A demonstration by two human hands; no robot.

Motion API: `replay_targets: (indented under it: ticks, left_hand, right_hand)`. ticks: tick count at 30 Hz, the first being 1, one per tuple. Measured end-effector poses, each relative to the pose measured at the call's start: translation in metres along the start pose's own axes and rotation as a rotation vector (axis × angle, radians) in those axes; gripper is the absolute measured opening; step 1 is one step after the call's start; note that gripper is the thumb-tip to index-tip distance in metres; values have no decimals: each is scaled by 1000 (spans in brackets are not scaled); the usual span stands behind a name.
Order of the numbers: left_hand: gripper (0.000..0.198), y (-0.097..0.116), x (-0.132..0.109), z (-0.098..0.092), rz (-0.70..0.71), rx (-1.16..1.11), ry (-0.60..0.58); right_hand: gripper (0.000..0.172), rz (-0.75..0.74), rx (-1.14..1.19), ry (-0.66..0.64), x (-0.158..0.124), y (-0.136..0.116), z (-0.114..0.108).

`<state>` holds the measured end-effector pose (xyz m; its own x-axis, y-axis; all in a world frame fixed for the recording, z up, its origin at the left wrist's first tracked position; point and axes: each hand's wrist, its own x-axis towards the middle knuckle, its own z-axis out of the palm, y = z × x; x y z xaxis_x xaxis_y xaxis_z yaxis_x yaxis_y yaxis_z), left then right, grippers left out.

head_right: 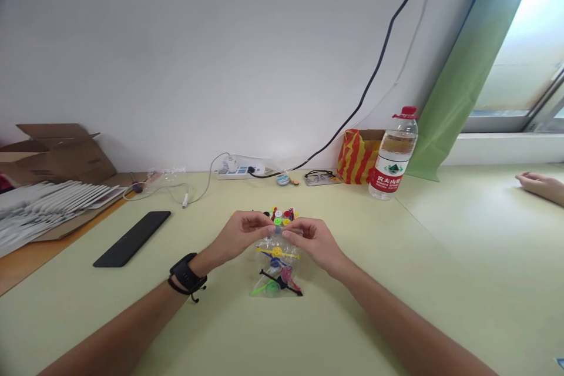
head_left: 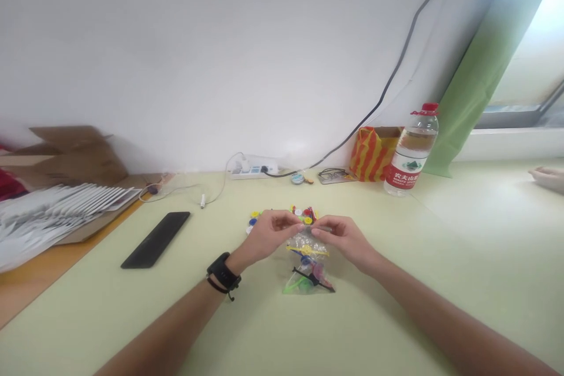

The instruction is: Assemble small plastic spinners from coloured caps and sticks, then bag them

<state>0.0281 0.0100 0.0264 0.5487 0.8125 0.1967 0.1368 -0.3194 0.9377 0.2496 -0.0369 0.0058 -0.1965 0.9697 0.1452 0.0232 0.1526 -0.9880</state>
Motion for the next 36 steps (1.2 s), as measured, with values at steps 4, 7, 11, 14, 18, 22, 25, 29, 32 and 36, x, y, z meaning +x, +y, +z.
replay_targets:
  ticks: [4,7,11,14,18,22,25,29,32,36]
  left_hand:
    - [25,-10,-5,1,10,-7,58]
    - [25,-15,-7,0,-10,-11,58]
    - [27,-19,-7,-1,-44,-52,52]
    - [28,-19,-6,-1,-53,-68,59]
    - [28,-19,-6,-1,-59,-78,61]
    - [28,-19,-5,-2,-53,-83,63]
    - [27,-15,-7,-1,-44,-78,73]
    - [22,-5,-10,3,-36,-68,22]
    - [22,-2,-11,7,-26,-61,-35]
    - [24,-5,-10,8,-38,-86,3]
  right_hand:
    - [32,10,-35,17,-3,-1,1]
    - [33,2,-50,53,-4,-2,3]
    - [34,4,-49,58,-6,-2,3]
    - [34,20,-52,41,-7,-1,1]
    - [35,21,-53,63,-7,3,-1]
    - [38,30,-36,65,-5,3,1]
    - [36,23,-50,31,-3,1,7]
    - [34,-37,-116,4,-3,0,13]
    - [34,-82,-172,12,-4,0,13]
    - [32,-95,-172,-11,-4,-1,9]
